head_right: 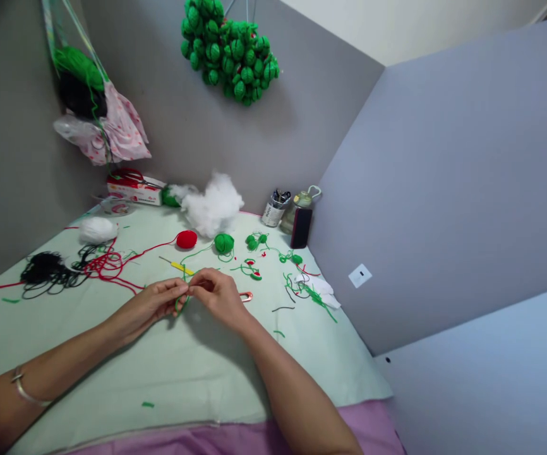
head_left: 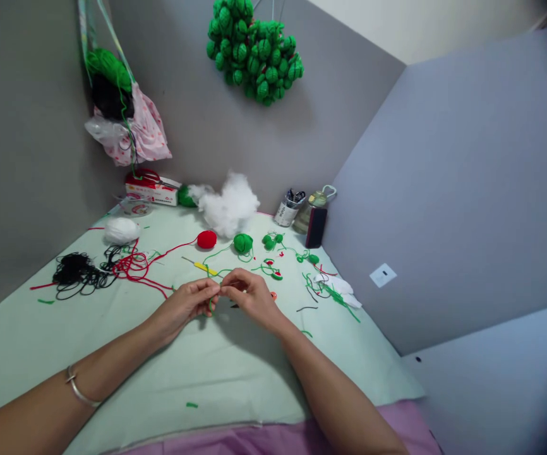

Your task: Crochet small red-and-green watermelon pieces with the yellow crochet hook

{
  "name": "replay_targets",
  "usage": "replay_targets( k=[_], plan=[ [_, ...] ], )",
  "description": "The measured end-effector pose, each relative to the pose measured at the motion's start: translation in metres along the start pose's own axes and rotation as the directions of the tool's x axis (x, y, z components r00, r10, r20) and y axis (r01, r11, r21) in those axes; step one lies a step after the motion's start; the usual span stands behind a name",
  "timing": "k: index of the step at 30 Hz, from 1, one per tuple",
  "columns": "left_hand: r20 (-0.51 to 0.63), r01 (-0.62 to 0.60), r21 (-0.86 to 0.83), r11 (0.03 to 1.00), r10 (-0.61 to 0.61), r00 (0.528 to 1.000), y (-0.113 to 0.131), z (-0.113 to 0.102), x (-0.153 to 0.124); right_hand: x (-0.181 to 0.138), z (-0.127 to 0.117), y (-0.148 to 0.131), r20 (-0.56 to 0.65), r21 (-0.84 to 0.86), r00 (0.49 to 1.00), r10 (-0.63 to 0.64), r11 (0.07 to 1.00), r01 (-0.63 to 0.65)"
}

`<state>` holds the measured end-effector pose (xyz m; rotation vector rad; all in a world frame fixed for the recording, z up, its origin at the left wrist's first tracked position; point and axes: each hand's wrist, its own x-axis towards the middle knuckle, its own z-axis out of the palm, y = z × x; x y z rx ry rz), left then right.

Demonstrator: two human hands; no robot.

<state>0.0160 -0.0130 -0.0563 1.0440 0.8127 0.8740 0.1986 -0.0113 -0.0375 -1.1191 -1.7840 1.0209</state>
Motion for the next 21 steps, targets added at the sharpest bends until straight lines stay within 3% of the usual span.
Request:
replay_targets(
  k=[2, 4, 7, 11, 13, 16, 18, 21],
  plan=[
    [-0.002, -0.007, 0.018, 1.000, 0.007, 1.000, -0.001, -0.002, 0.001, -0.004, -0.003, -0.002, 0.044, -0.278, 0.989, -0.140, 0.949, 0.147],
    [-0.022, -0.010, 0.053, 0.999, 0.012, 1.000, -0.001, -0.003, 0.003, -0.008, -0.005, -0.001, 0.116, -0.514, 0.968, -0.222, 0.821, 0.249],
    [-0.044, -0.003, 0.094, 0.996, 0.007, 0.999, -0.002, -0.006, 0.006, -0.009, -0.008, 0.005, 0.108, -0.638, 0.964, -0.241, 0.727, 0.253],
    [-0.032, 0.002, 0.071, 0.997, 0.000, 0.999, -0.004, -0.008, 0.007, -0.004, -0.016, 0.009, -0.064, -0.582, 0.966, -0.249, 0.796, 0.166],
    [-0.015, -0.005, 0.090, 0.996, 0.006, 1.000, -0.005, -0.008, 0.006, -0.003, -0.019, 0.003, -0.131, -0.432, 0.960, -0.248, 0.886, 0.170],
    [0.021, -0.016, 0.137, 0.990, 0.013, 1.000, -0.006, -0.008, 0.004, -0.005, -0.017, -0.008, -0.039, -0.200, 0.968, -0.247, 0.951, 0.235],
    [0.042, -0.025, 0.147, 0.989, 0.019, 0.999, -0.006, -0.008, 0.003, -0.007, -0.013, -0.012, 0.096, -0.199, 0.962, -0.255, 0.942, 0.270],
    [0.062, -0.028, 0.162, 0.986, 0.018, 0.998, -0.004, -0.005, 0.002, -0.008, -0.008, -0.012, 0.104, -0.276, 0.961, -0.255, 0.921, 0.275]
  ],
)
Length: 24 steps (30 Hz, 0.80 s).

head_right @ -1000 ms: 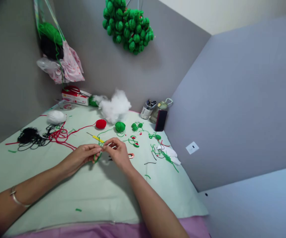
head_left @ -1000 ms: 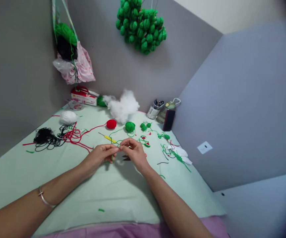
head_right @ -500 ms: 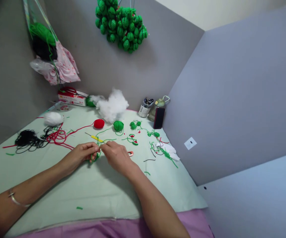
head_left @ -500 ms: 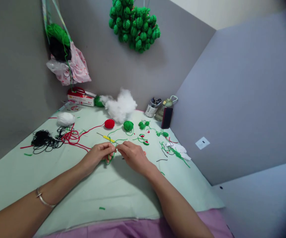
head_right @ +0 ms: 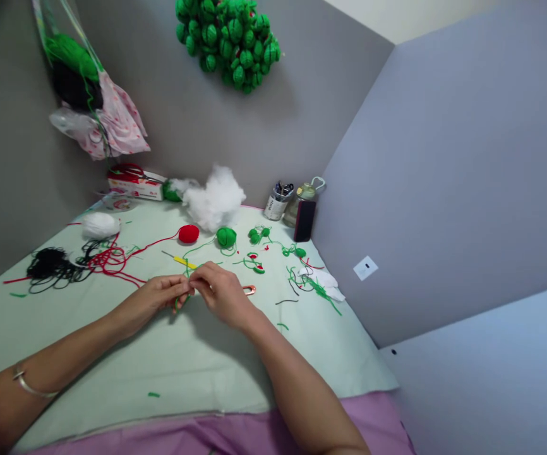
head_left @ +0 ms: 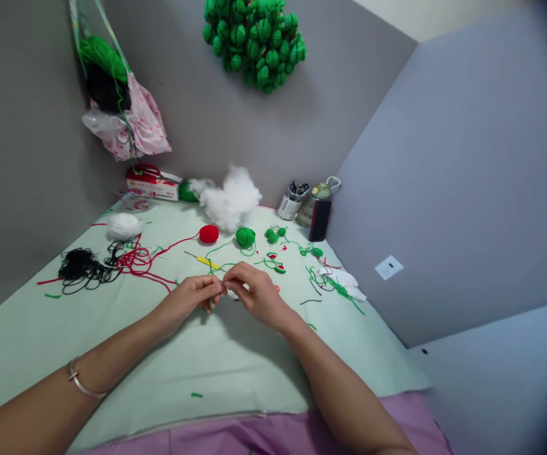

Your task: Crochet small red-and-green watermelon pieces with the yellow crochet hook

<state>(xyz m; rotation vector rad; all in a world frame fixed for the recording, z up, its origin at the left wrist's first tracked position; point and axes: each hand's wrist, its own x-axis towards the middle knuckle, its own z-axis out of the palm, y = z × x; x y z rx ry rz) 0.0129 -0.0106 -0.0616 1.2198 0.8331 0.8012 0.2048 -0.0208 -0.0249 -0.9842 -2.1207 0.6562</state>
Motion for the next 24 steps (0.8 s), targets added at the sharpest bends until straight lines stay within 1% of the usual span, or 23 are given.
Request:
replay_targets(
  k=[3, 7, 10, 12, 13, 15, 17, 19, 21, 22, 24],
  plan=[
    [0.006, 0.005, 0.027, 1.000, -0.005, 1.000, 0.004, 0.002, 0.000, 0.000, -0.002, 0.002, -0.044, 0.009, 0.998, 0.034, 0.999, -0.034],
    [-0.008, 0.000, 0.032, 0.999, 0.001, 1.000, 0.007, 0.004, 0.000, -0.001, -0.008, -0.001, -0.029, 0.104, 0.999, 0.040, 0.994, -0.037],
    [-0.019, -0.006, 0.018, 1.000, 0.006, 1.000, 0.005, 0.003, 0.000, -0.002, -0.007, -0.005, 0.031, 0.029, 0.998, 0.045, 0.999, -0.046],
    [-0.017, -0.008, 0.010, 1.000, 0.009, 1.000, 0.003, 0.002, 0.000, -0.002, -0.006, -0.004, 0.037, -0.013, 0.998, 0.053, 0.999, -0.052],
    [-0.013, -0.009, 0.009, 1.000, 0.009, 1.000, 0.002, 0.002, 0.000, -0.002, -0.005, -0.003, 0.024, 0.001, 0.998, 0.061, 0.998, -0.061],
    [-0.006, -0.009, 0.009, 1.000, 0.009, 1.000, 0.001, 0.003, 0.001, -0.001, -0.004, 0.001, -0.014, 0.083, 0.995, 0.094, 0.992, -0.093],
    [-0.009, -0.009, -0.006, 1.000, 0.009, 1.000, 0.002, 0.003, 0.001, 0.001, -0.004, 0.005, -0.053, 0.194, 0.985, 0.162, 0.970, -0.149],
    [-0.018, -0.015, -0.053, 0.999, 0.014, 1.000, 0.004, 0.001, 0.000, 0.003, -0.003, 0.011, -0.074, 0.307, 0.966, 0.247, 0.928, -0.214],
    [-0.025, -0.044, -0.082, 0.996, 0.042, 0.999, 0.006, -0.001, -0.001, 0.005, -0.001, 0.015, -0.066, 0.407, 0.944, 0.322, 0.873, -0.269],
    [-0.021, -0.064, -0.070, 0.996, 0.063, 0.998, 0.007, -0.002, -0.001, 0.006, 0.000, 0.017, -0.057, 0.453, 0.934, 0.352, 0.843, -0.290],
    [0.008, -0.097, 0.017, 0.995, 0.097, 0.995, 0.006, -0.004, -0.002, 0.007, 0.001, 0.019, -0.047, 0.536, 0.917, 0.396, 0.785, -0.312]
  ],
)
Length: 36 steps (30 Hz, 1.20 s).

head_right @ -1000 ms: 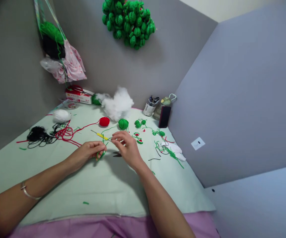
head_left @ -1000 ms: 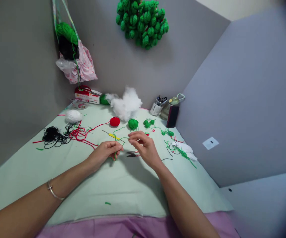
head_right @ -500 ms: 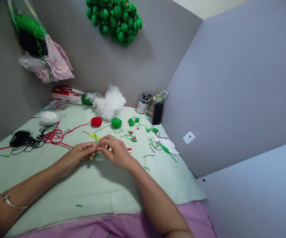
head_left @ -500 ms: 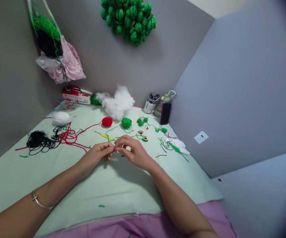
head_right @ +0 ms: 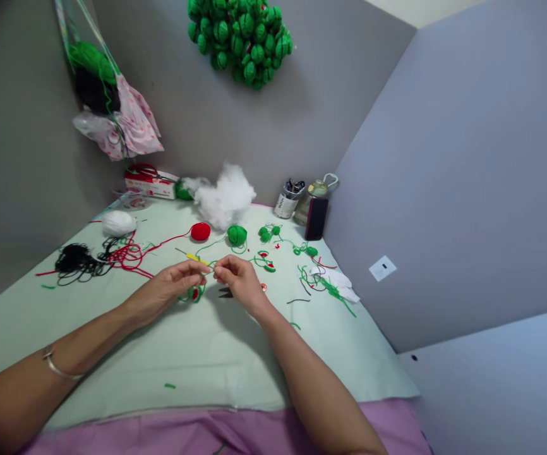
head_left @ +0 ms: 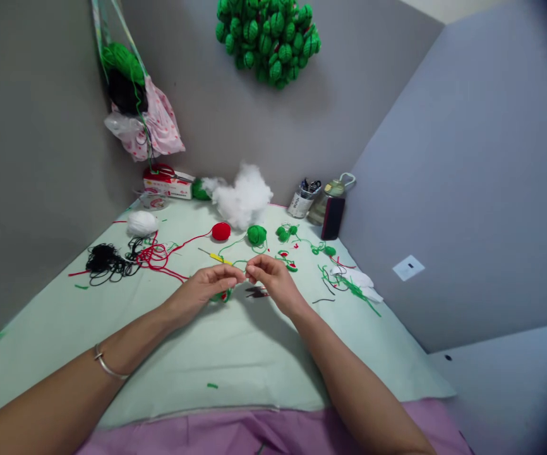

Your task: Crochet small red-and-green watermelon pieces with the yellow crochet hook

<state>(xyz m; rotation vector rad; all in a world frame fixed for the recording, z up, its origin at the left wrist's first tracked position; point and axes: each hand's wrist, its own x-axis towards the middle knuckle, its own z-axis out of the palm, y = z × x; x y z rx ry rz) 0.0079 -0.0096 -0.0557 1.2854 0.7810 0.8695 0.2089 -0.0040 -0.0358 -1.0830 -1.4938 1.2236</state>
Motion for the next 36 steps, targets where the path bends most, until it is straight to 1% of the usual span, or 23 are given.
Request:
replay_targets(
  k=[3, 5, 6, 8, 10, 11, 12, 13, 15, 17, 18, 20, 22, 24, 25, 27, 30, 33, 36],
  plan=[
    [0.043, -0.030, 0.173, 0.984, 0.023, 0.999, -0.004, 0.002, -0.001, 0.000, 0.002, 0.000, -0.030, 0.087, 1.000, -0.004, 0.996, 0.006],
    [0.031, -0.037, 0.197, 0.980, 0.031, 0.999, -0.007, 0.007, -0.001, -0.003, 0.004, 0.001, -0.036, 0.066, 0.998, -0.057, 0.996, 0.059],
    [0.015, -0.034, 0.167, 0.985, 0.032, 0.999, -0.008, 0.009, -0.001, -0.004, 0.006, 0.001, -0.038, 0.017, 0.994, -0.104, 0.994, 0.104],
    [-0.039, -0.018, 0.040, 0.999, 0.020, 0.999, -0.009, 0.014, -0.001, -0.008, 0.010, 0.003, -0.023, -0.160, 0.970, -0.242, 0.959, 0.235],
    [-0.105, -0.009, -0.114, 0.993, -0.003, 0.994, -0.009, 0.016, 0.000, -0.012, 0.015, 0.004, 0.047, -0.360, 0.920, -0.388, 0.853, 0.378],
    [-0.133, -0.002, -0.192, 0.981, -0.024, 0.991, -0.008, 0.016, 0.000, -0.014, 0.017, 0.005, 0.093, -0.430, 0.895, -0.437, 0.793, 0.432],
    [-0.151, 0.006, -0.261, 0.965, -0.047, 0.987, -0.008, 0.015, 0.000, -0.015, 0.018, 0.005, 0.135, -0.471, 0.875, -0.465, 0.746, 0.470],
    [-0.160, 0.015, -0.316, 0.949, -0.069, 0.985, -0.007, 0.014, 0.000, -0.016, 0.020, 0.006, 0.167, -0.488, 0.862, -0.479, 0.720, 0.494],
    [-0.165, 0.026, -0.385, 0.922, -0.096, 0.982, -0.005, 0.012, 0.001, -0.017, 0.022, 0.005, 0.193, -0.474, 0.855, -0.482, 0.717, 0.511],
    [-0.175, 0.018, -0.403, 0.915, -0.097, 0.980, -0.005, 0.009, 0.002, -0.017, 0.023, 0.003, 0.170, -0.429, 0.868, -0.467, 0.758, 0.492],
    [-0.183, 0.009, -0.393, 0.919, -0.088, 0.979, -0.005, 0.008, 0.002, -0.017, 0.022, 0.002, 0.136, -0.397, 0.883, -0.448, 0.792, 0.463],
    [-0.209, -0.020, -0.322, 0.946, -0.051, 0.976, -0.005, 0.008, 0.001, -0.016, 0.020, 0.001, 0.047, -0.311, 0.931, -0.361, 0.881, 0.357],
    [-0.220, -0.053, -0.157, 0.986, 0.017, 0.975, -0.008, 0.009, -0.001, -0.015, 0.019, -0.001, -0.021, -0.206, 0.974, -0.227, 0.954, 0.218],
    [-0.200, -0.080, 0.044, 0.996, 0.088, 0.976, -0.011, 0.012, -0.003, -0.014, 0.018, -0.001, -0.037, -0.124, 0.993, -0.113, 0.986, 0.108],
    [-0.185, -0.090, 0.128, 0.988, 0.113, 0.976, -0.012, 0.013, -0.004, -0.014, 0.018, -0.001, -0.032, -0.104, 0.996, -0.081, 0.992, 0.077],
    [-0.171, -0.111, 0.247, 0.963, 0.156, 0.973, -0.016, 0.014, -0.006, -0.014, 0.019, 0.000, -0.015, -0.091, 0.999, -0.050, 0.995, 0.049],
    [-0.161, -0.157, 0.355, 0.922, 0.226, 0.961, -0.018, 0.015, -0.009, -0.015, 0.022, 0.002, 0.010, -0.107, 0.999, -0.049, 0.993, 0.050],
    [-0.143, -0.200, 0.431, 0.880, 0.286, 0.947, -0.017, 0.015, -0.010, -0.016, 0.023, 0.002, 0.019, -0.136, 0.998, -0.061, 0.989, 0.063],
    [-0.131, -0.227, 0.473, 0.851, 0.322, 0.938, -0.015, 0.016, -0.010, -0.017, 0.023, 0.002, 0.021, -0.138, 0.997, -0.077, 0.987, 0.079]
  ],
)
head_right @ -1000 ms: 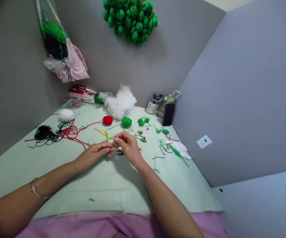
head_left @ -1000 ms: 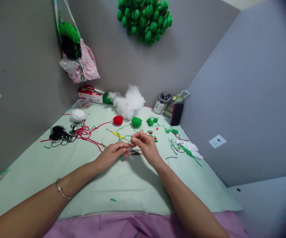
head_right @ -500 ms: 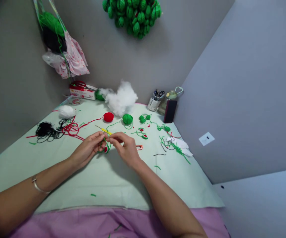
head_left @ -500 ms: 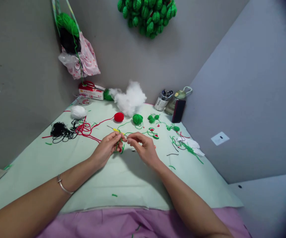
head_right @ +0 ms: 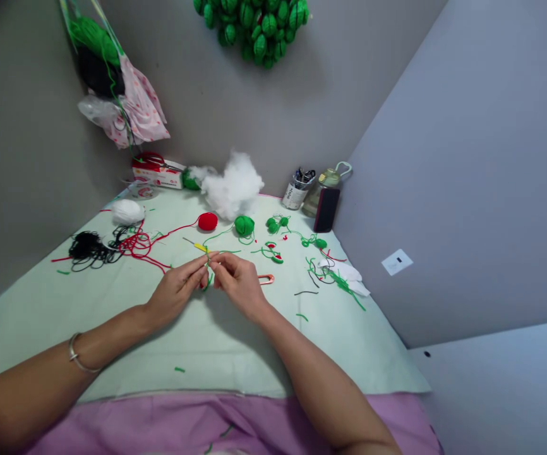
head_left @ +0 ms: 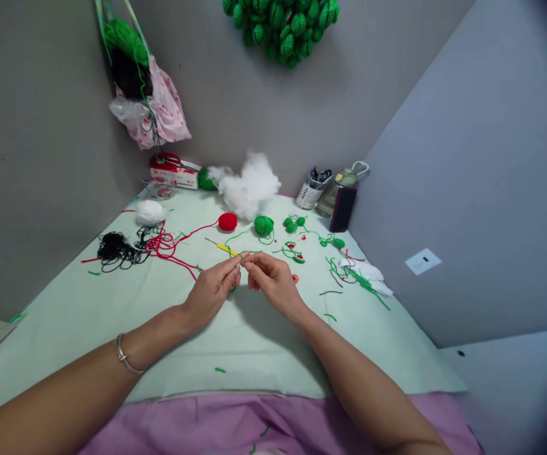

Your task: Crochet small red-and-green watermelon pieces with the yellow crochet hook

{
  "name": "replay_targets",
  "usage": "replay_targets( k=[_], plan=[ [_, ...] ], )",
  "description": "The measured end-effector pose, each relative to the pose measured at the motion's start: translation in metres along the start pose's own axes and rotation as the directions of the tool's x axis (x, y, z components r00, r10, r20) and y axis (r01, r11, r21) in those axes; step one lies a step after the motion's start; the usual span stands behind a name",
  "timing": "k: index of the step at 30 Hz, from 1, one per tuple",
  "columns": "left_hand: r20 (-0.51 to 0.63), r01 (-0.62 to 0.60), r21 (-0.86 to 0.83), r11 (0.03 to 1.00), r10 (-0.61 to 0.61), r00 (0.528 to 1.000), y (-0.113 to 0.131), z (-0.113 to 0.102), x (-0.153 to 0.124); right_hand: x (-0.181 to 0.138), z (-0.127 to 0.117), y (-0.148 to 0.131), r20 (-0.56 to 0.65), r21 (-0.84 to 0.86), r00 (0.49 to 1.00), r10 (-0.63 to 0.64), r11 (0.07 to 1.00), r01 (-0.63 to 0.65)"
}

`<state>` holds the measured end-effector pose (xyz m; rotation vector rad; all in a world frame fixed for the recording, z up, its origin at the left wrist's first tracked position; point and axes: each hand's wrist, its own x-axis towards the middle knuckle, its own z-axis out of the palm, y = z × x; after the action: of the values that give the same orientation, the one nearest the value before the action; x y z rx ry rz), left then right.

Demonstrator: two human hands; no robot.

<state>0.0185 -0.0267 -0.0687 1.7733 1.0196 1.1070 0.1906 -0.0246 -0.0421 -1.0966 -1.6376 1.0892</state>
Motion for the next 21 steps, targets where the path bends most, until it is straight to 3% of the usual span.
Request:
replay_targets(
  k=[12, 21],
  plan=[
    [-0.001, -0.033, 0.044, 0.998, 0.033, 0.999, -0.0018, 0.0002, -0.0001, -0.0001, 0.0007, 0.0031, -0.014, 0.008, 1.000, -0.012, 1.000, 0.012],
    [0.002, -0.018, 0.049, 0.999, 0.018, 1.000, -0.0012, 0.0008, 0.0000, -0.0007, -0.0009, 0.0049, -0.022, -0.218, 0.997, -0.077, 0.973, 0.070]
  ],
)
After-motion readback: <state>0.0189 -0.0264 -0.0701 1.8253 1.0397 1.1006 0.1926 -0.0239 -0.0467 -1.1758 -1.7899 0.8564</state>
